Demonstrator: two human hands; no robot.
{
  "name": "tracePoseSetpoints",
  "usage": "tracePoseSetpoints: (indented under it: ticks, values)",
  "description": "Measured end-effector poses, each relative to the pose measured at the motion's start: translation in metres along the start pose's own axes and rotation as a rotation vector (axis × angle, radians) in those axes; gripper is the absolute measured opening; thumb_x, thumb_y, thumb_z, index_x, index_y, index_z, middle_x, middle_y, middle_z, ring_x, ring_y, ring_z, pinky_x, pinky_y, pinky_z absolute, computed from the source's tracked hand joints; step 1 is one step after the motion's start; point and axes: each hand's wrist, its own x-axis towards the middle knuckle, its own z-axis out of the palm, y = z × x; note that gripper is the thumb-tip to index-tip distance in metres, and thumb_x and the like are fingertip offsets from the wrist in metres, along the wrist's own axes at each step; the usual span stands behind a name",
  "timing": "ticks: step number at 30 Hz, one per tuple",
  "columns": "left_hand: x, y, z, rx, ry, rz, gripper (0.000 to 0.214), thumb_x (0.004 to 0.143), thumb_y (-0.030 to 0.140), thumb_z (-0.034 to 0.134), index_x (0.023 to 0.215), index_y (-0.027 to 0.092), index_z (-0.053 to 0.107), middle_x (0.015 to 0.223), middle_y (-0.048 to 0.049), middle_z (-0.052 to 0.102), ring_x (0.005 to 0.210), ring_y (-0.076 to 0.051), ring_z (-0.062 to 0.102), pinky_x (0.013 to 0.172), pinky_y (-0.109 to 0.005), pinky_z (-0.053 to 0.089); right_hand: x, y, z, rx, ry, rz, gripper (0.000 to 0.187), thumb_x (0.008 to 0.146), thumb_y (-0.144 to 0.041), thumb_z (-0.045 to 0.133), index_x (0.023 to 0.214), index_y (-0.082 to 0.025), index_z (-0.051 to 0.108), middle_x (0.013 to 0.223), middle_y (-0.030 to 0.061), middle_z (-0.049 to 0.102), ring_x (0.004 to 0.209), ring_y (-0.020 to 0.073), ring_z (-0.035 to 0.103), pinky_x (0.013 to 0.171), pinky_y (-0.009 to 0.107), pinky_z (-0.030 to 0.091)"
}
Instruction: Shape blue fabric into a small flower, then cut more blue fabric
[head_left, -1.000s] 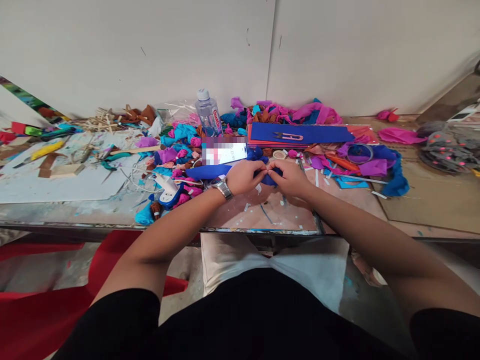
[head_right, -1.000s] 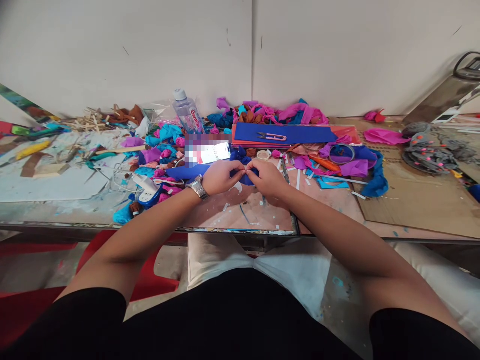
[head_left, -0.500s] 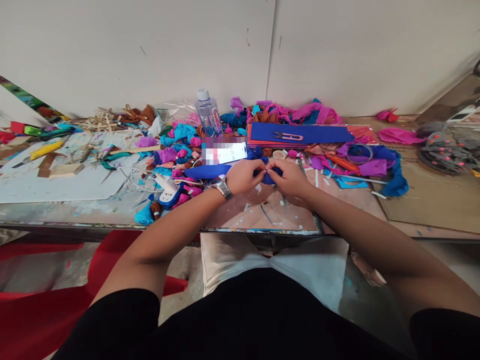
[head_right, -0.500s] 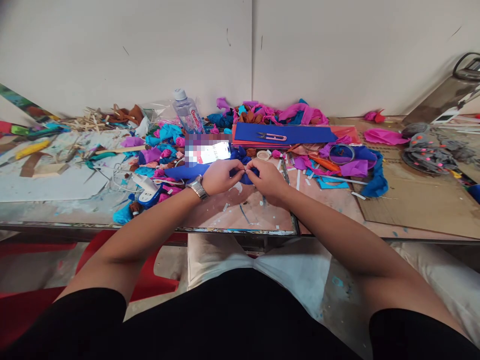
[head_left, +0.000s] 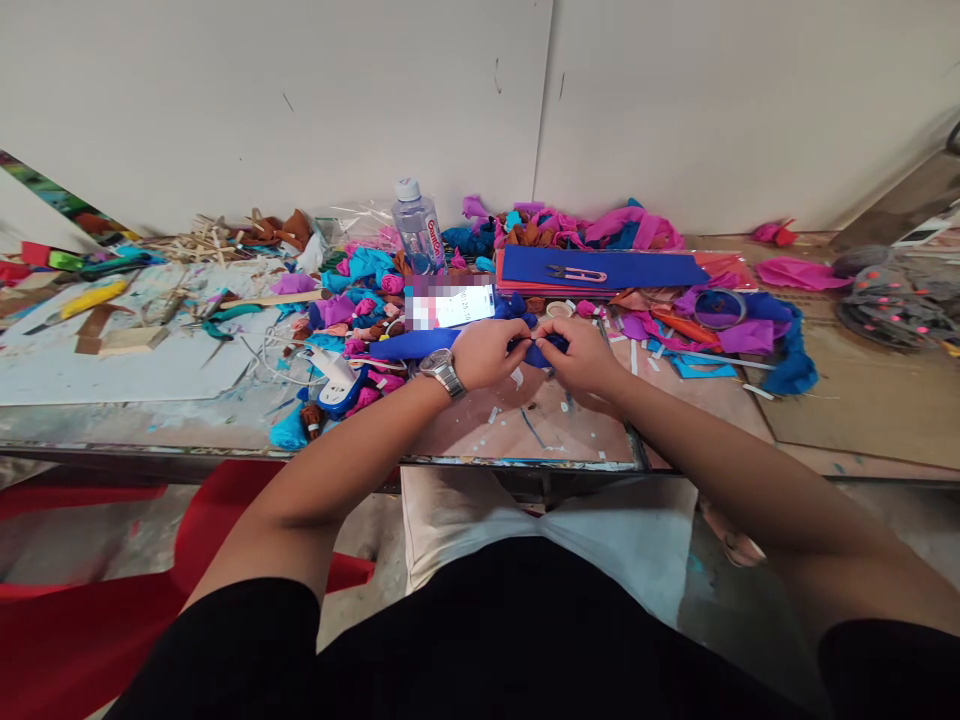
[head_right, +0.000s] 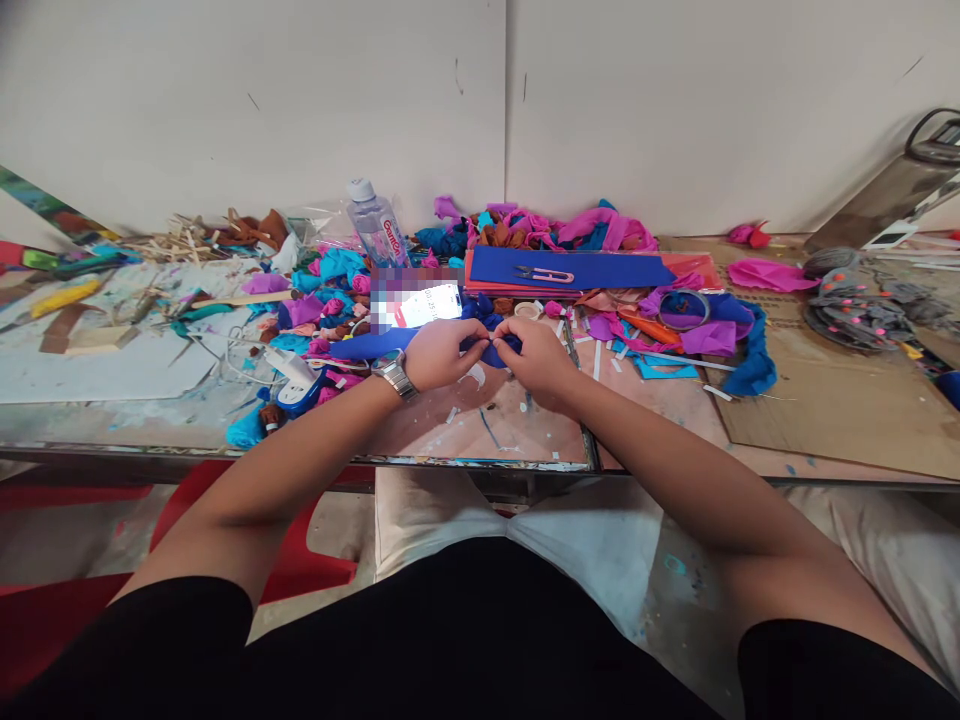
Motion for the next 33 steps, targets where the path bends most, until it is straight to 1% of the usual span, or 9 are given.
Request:
tracePoseSetpoints:
  ticks: [3, 9, 16, 23, 28, 33]
  values:
    - [0.0, 0.0, -0.001, 0.006, -0.017, -0.002, 0.029, 0.101, 0.037, 0.053, 0.109, 0.023, 0.077, 0.098, -0.0072, 0.081, 0.086, -0.025, 0.074, 0.073, -0.035, 0.046, -0.001, 0.001, -0.001, -0.037, 0.004, -0.026, 0.014, 0.093, -0.031, 0.061, 0.096, -0.022, 0.072, 0.092, 0.0055, 0.076, 0.084, 0.0238, 0.066, 0.078, 0.037, 0.046]
    - [0.001, 0.0, 0.0, -0.005, -0.021, 0.005, 0.027, 0.1, 0.036, 0.054, 0.106, 0.023, 0.077, 0.096, -0.0074, 0.081, 0.084, -0.024, 0.074, 0.074, -0.034, 0.048, -0.002, 0.001, -0.001, -0.037, 0.017, -0.056, 0.015, 0.094, -0.033, 0.062, 0.096, -0.023, 0.074, 0.098, 0.0068, 0.08, 0.091, 0.0265, 0.07, 0.084, 0.039, 0.048]
    - [0.0, -0.001, 0.002, -0.029, -0.011, 0.036, 0.027, 0.101, 0.037, 0.054, 0.105, 0.023, 0.077, 0.097, -0.0065, 0.08, 0.085, -0.023, 0.073, 0.074, -0.033, 0.047, 0.0, 0.0, -0.003, -0.067, 0.002, -0.038, 0.013, 0.091, -0.031, 0.062, 0.092, -0.023, 0.072, 0.091, 0.0056, 0.078, 0.085, 0.0249, 0.067, 0.079, 0.038, 0.046]
    - [0.0, 0.002, -0.003, -0.01, -0.044, 0.032, 0.028, 0.099, 0.037, 0.053, 0.105, 0.023, 0.077, 0.098, -0.0075, 0.081, 0.086, -0.025, 0.074, 0.074, -0.035, 0.047, -0.001, 0.003, -0.002, -0.08, -0.012, -0.044, 0.013, 0.091, -0.031, 0.061, 0.091, -0.023, 0.072, 0.089, 0.0052, 0.077, 0.083, 0.0243, 0.066, 0.076, 0.037, 0.044]
    - [-0.001, 0.0, -0.005, 0.029, -0.039, 0.01, 0.029, 0.097, 0.039, 0.055, 0.109, 0.023, 0.077, 0.096, -0.0085, 0.081, 0.084, -0.026, 0.075, 0.075, -0.036, 0.049, 0.0, 0.006, -0.004, -0.066, 0.025, -0.017, 0.013, 0.091, -0.031, 0.062, 0.091, -0.022, 0.071, 0.088, 0.0051, 0.076, 0.08, 0.0236, 0.065, 0.075, 0.037, 0.044]
    - [0.0, -0.005, -0.005, 0.092, -0.016, -0.035, 0.031, 0.093, 0.034, 0.056, 0.112, 0.024, 0.078, 0.092, -0.0082, 0.08, 0.082, -0.028, 0.074, 0.074, -0.037, 0.049, 0.002, 0.011, -0.007, -0.079, 0.094, 0.008, 0.014, 0.089, -0.032, 0.061, 0.087, -0.022, 0.07, 0.089, 0.0071, 0.077, 0.081, 0.0247, 0.066, 0.076, 0.038, 0.046]
